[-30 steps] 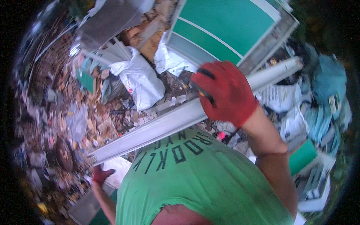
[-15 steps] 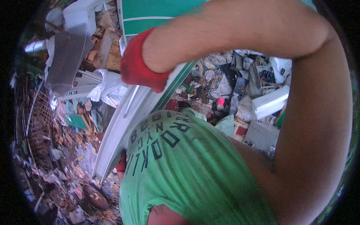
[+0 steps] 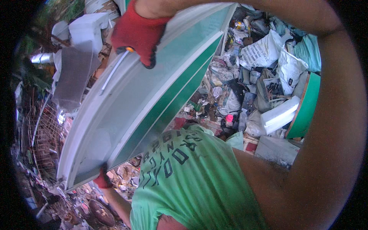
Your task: The person uses a screwdriver to remove screws from a green and white metal frame, likely part of a display board or furniture. They then detach and separate the frame components, handling them amidst a cluttered outdoor area filled with debris.
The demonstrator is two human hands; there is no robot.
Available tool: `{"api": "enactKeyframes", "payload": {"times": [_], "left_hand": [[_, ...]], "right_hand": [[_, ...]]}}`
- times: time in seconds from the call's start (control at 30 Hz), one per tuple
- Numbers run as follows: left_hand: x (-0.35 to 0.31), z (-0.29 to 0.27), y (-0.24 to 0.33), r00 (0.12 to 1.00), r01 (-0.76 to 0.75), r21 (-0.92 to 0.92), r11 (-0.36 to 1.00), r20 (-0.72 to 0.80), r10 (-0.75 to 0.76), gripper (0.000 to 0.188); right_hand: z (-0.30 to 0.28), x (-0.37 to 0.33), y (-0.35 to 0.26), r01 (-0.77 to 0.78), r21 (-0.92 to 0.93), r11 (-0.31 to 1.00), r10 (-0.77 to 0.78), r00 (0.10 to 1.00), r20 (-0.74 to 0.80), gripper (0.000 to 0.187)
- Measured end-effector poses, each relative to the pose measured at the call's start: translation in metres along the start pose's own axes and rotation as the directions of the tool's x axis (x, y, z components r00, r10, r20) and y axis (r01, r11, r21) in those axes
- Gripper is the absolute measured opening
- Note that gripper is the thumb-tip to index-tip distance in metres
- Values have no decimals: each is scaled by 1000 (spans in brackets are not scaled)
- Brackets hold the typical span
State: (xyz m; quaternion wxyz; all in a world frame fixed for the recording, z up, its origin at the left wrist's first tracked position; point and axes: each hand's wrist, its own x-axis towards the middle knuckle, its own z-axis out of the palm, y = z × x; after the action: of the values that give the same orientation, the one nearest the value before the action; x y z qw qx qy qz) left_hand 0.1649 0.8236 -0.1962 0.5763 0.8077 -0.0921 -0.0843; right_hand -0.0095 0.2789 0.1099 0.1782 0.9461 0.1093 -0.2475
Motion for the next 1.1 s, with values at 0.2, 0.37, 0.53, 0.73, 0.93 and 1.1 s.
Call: {"api": "enactKeyframes", "payload": {"times": [0.2, 0.37, 0.53, 0.73, 0.93, 1.1], "left_hand": [[3, 10, 81, 988, -155, -149, 977, -53, 148, 70], [3, 85, 126, 943, -332, 6, 943, -31, 332, 72], [9, 164, 196, 904, -415, 118, 902, -57, 423, 56], [4, 238, 292, 839, -540, 123, 832, 158, 521, 66], [-11, 304, 356, 763, -627, 16, 779, 213, 610, 64], [-10, 345, 397, 660, -706, -55, 706, 312, 683, 75]], "right_hand": [[47, -41, 76, -105, 199, 974, 148, 966, -212, 70], [91, -62, 137, -156, 348, 924, 274, 907, -321, 79], [136, -81, 199, -171, 465, 869, 373, 844, -386, 88], [124, -150, 226, -405, 506, 761, 537, 831, -143, 95], [108, -207, 185, -99, 831, 547, 709, 583, -397, 85], [90, -195, 156, 306, 752, 584, 673, 335, -659, 84]]}}
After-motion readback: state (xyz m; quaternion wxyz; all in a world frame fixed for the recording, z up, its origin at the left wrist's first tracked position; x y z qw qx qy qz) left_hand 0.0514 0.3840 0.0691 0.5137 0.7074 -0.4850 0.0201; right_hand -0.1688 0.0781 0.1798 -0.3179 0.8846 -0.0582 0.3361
